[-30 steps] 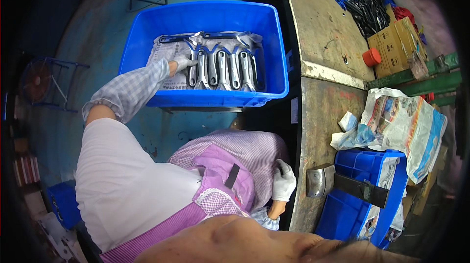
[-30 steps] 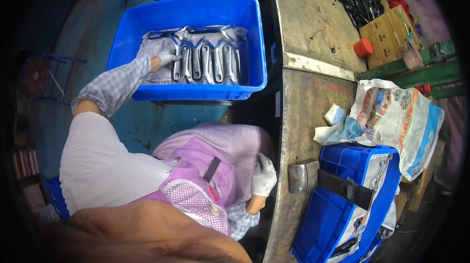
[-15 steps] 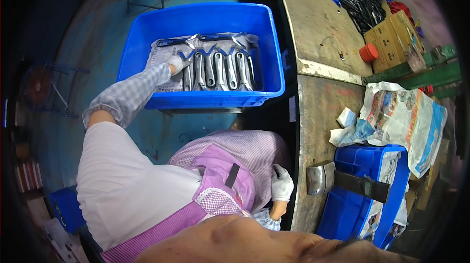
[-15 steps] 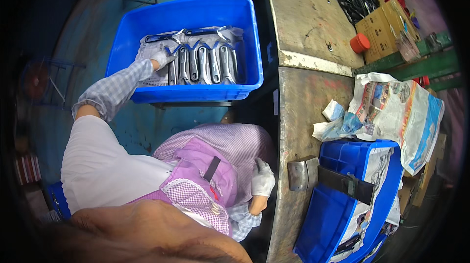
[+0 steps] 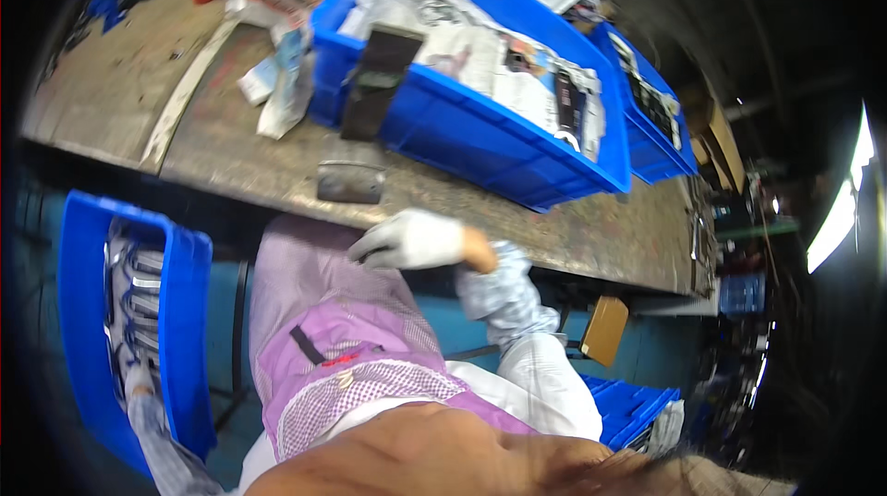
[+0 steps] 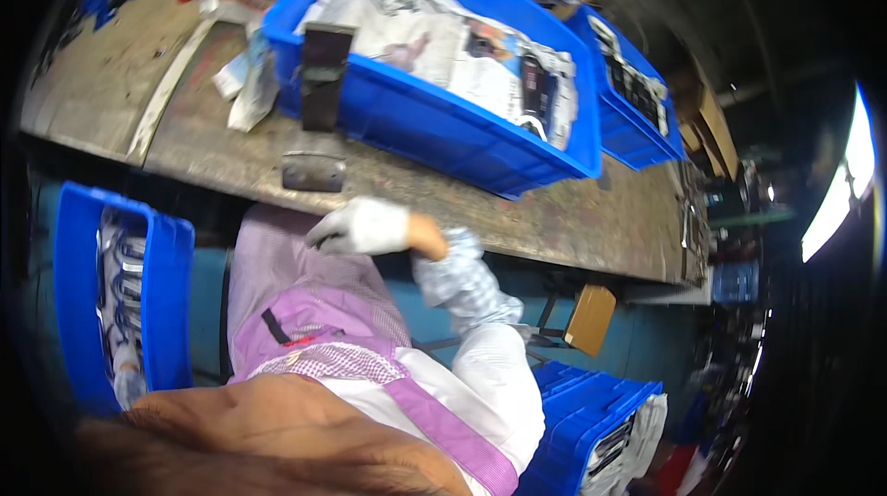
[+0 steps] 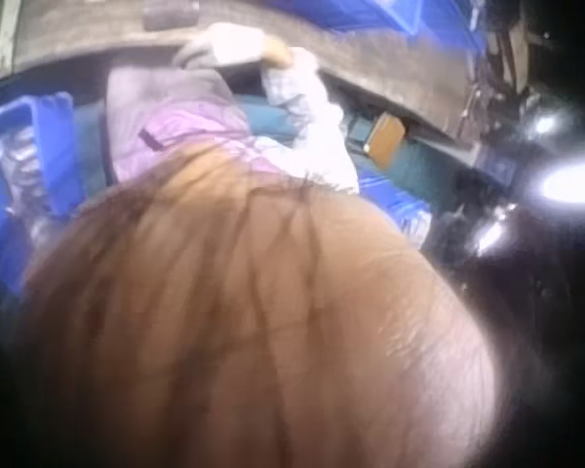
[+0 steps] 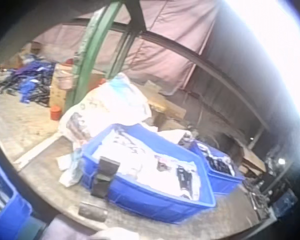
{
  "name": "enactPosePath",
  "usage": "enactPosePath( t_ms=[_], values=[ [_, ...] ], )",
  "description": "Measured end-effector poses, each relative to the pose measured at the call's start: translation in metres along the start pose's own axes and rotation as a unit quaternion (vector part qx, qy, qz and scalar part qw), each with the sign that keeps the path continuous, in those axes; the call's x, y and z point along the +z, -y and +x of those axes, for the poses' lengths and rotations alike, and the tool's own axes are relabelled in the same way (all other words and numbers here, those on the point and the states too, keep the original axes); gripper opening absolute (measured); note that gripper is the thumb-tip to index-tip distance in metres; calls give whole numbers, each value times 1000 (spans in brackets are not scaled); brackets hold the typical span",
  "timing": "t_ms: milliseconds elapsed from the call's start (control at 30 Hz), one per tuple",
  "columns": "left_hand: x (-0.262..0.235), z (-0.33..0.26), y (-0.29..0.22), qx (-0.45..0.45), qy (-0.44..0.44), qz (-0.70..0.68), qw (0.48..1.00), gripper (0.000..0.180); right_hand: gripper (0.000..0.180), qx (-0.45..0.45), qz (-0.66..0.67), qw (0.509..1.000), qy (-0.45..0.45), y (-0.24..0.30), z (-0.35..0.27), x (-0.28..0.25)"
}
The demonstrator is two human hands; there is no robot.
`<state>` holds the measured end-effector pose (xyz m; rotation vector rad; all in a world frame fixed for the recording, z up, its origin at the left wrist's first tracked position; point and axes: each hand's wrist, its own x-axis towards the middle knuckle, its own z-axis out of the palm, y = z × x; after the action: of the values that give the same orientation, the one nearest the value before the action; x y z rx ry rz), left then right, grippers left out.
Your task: Sorting and packing metal parts into storage bins.
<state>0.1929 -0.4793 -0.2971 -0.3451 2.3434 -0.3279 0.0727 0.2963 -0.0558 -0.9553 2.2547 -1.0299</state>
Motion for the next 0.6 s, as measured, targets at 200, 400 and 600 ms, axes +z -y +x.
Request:
enactPosePath(
  t_ms=[200,400,600],
  values=[
    [-191,-59,-112,112,-412,-132,895,38,57,535,-256,724,-351,31,-145,-203],
    [-289,-165,-302,321,-520,-373,698,25,66,642,-329,661,-206,-31,-174,-203],
    [-328,-194,-431,496,-535,-331,599,16,42,367,-394,580,-611,-23,-201,-187]
  ],
)
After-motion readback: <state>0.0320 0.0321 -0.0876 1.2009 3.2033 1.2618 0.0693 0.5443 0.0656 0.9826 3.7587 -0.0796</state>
